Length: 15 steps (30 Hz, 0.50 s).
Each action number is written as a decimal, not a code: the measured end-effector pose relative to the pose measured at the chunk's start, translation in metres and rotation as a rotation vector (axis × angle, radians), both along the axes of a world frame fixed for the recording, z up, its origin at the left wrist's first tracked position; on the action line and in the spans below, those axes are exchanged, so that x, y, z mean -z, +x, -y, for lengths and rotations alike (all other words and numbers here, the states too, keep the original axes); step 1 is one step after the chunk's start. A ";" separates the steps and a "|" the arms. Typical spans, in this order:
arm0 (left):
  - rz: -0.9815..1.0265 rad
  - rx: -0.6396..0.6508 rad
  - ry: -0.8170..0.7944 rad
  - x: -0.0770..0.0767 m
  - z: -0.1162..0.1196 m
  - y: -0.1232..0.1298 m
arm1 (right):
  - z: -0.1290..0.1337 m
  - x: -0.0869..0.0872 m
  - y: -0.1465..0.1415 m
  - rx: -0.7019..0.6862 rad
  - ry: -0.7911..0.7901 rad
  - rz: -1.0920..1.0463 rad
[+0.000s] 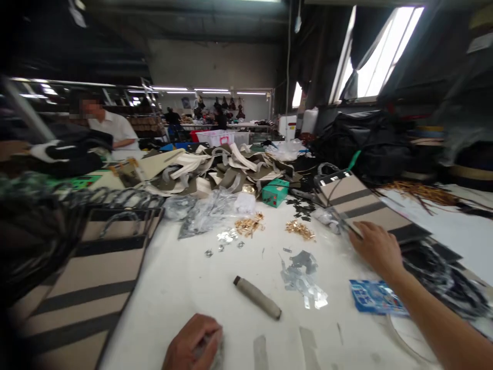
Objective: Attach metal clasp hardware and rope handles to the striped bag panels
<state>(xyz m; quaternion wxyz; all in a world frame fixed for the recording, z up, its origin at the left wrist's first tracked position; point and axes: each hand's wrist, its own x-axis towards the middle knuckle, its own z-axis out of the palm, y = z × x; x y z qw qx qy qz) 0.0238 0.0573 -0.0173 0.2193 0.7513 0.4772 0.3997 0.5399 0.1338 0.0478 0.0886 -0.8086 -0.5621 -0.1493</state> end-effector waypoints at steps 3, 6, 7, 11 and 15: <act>-0.011 0.015 -0.019 -0.012 0.010 0.000 | 0.018 0.023 -0.068 -0.290 0.170 -0.140; 0.041 0.005 0.005 -0.028 0.020 -0.010 | 0.046 0.063 -0.163 -0.572 0.126 -0.350; 0.046 0.008 0.028 -0.035 0.021 -0.018 | 0.055 0.075 -0.194 -0.634 0.100 -0.374; -0.086 -0.109 0.087 -0.072 0.005 -0.084 | 0.071 0.103 -0.274 -0.624 0.045 -0.390; -0.301 -0.588 -0.034 -0.103 -0.046 -0.185 | 0.062 0.110 -0.274 -0.562 0.018 -0.409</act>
